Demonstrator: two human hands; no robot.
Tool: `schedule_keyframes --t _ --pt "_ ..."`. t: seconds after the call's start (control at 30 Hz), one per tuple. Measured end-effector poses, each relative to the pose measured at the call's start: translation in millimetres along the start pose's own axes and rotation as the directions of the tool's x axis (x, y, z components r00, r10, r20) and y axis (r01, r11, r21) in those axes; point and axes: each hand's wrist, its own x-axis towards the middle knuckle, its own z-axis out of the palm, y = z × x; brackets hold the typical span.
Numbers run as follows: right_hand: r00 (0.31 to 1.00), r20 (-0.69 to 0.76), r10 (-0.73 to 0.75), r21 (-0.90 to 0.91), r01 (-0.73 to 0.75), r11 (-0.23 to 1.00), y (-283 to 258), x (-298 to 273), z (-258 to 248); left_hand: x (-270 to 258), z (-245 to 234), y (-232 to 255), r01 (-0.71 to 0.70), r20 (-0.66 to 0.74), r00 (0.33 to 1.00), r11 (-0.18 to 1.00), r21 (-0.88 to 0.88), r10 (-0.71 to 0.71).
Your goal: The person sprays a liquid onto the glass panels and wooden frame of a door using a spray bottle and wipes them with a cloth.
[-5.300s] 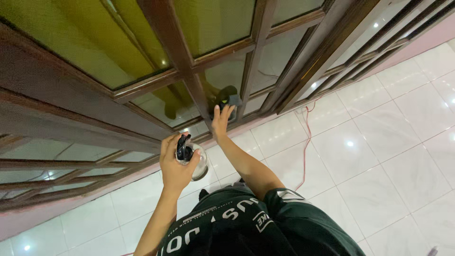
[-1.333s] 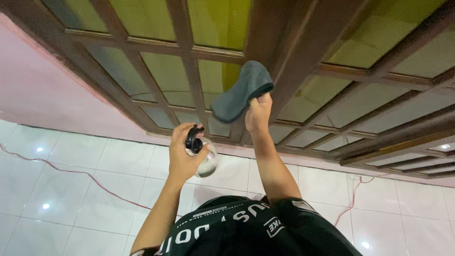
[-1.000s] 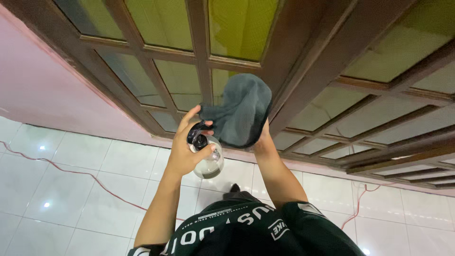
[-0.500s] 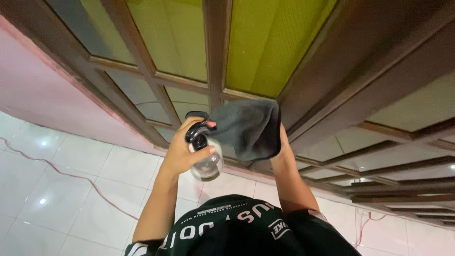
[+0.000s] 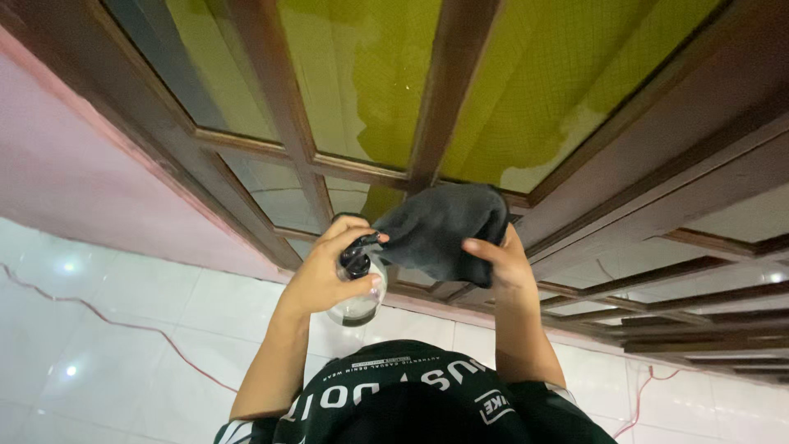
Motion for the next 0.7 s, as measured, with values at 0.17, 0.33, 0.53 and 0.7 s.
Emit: schedule_keyframes --t 0.17,0.33,0.53,0.7 --pt "0.99 -0.137 -0.017 -0.204 -0.012 0.979 -2.4 -7.6 29.2 -13.9 -45.0 -9.1 0.048 0.083 0.995 0.998 -0.026 -0.046" --pt "0.95 -0.256 -0.181 -0.858 -0.137 0.495 -13.2 -12.3 81.7 -26.3 -86.2 -22.3 -0.072 0.074 0.995 0.994 0.078 0.066" --pt "0.655 0.317 -0.686 -0.522 0.724 0.451 -20.6 -26.7 161.5 -41.3 -120.5 -34.4 -0.125 0.11 0.988 0.985 0.121 0.112" --pt "0.825 0.255 -0.504 -0.379 0.565 0.733 10.3 -25.7 162.8 -53.7 -145.0 -35.9 -0.04 0.118 0.992 0.999 0.037 0.036"
